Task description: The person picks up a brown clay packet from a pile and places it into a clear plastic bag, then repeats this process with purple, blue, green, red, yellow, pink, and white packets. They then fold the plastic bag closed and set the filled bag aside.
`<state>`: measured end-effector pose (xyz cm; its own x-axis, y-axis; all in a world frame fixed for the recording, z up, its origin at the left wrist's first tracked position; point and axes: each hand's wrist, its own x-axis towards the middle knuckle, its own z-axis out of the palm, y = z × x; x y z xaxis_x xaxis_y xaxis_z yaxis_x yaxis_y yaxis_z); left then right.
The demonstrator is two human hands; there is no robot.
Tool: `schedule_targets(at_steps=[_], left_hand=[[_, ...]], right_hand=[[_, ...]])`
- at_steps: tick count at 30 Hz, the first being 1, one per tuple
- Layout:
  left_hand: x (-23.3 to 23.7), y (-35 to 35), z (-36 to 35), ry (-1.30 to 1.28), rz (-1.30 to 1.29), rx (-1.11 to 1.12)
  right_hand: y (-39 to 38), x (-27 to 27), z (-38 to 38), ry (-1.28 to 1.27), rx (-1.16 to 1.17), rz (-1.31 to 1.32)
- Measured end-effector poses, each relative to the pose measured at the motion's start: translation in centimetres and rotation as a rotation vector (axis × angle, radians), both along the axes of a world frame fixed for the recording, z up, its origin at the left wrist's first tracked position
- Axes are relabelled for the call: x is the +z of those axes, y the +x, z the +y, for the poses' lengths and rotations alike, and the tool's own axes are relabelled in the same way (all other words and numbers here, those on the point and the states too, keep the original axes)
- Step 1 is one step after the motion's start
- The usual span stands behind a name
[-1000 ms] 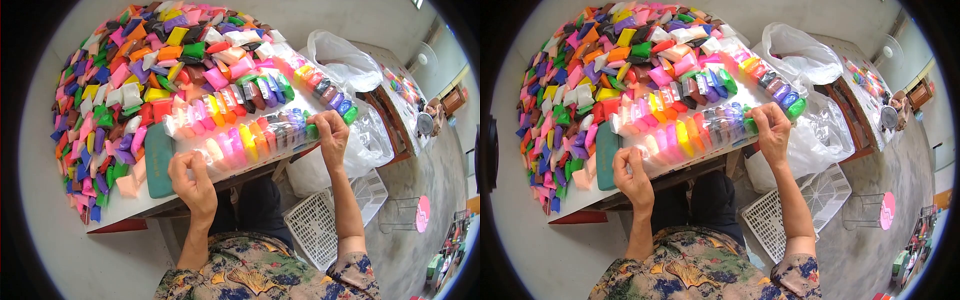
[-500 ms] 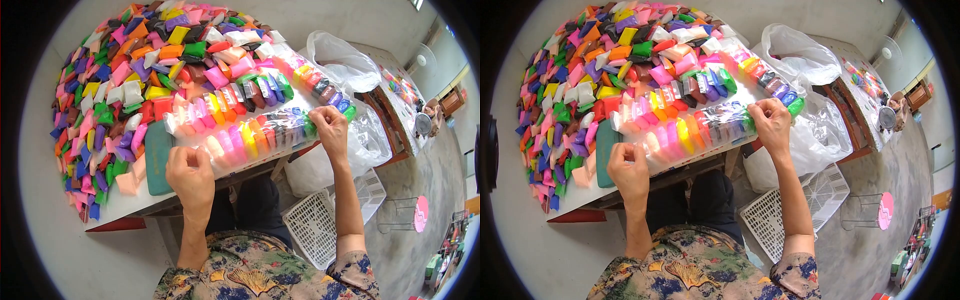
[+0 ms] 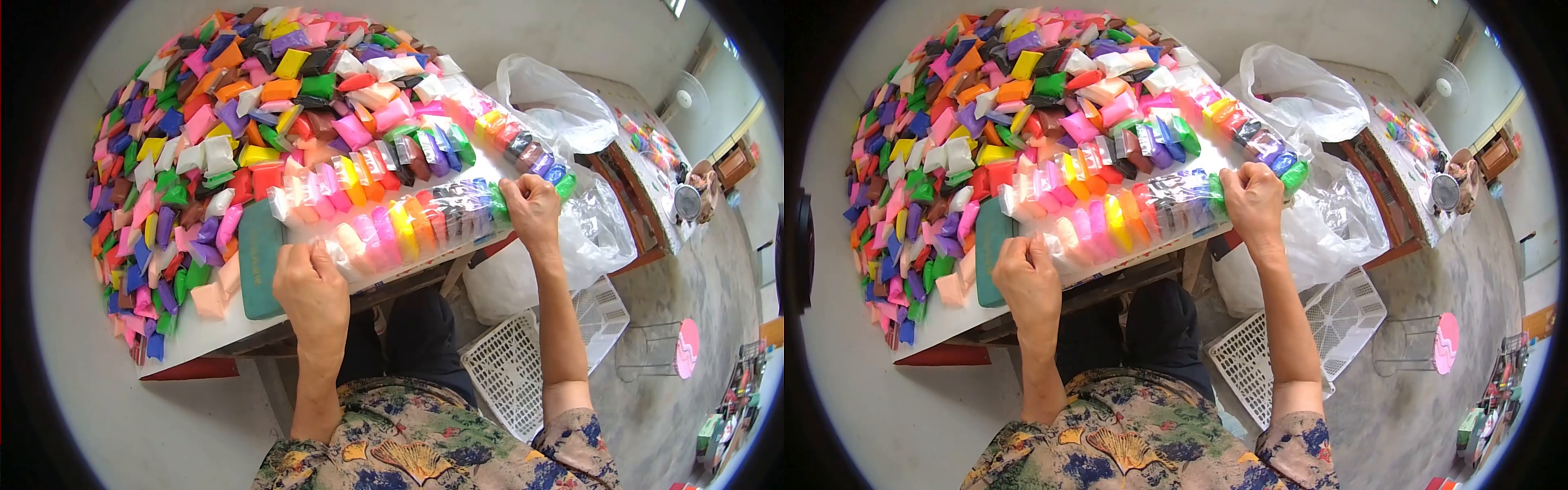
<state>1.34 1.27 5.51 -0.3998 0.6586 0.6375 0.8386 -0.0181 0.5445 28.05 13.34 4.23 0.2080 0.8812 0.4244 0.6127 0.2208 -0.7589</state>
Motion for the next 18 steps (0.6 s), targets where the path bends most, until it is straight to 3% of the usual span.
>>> schedule_targets(at_steps=[11, 18], left_hand=[[-0.31, -0.28, -0.08, -0.037, -0.013, -0.044], [-0.76, -0.39, -0.44, -0.055, -0.155, -0.021]], right_hand=[[-0.01, -0.29, -0.11, -0.057, -0.082, -0.032], [-0.17, 0.08, -0.35, -0.078, -0.116, -0.011]])
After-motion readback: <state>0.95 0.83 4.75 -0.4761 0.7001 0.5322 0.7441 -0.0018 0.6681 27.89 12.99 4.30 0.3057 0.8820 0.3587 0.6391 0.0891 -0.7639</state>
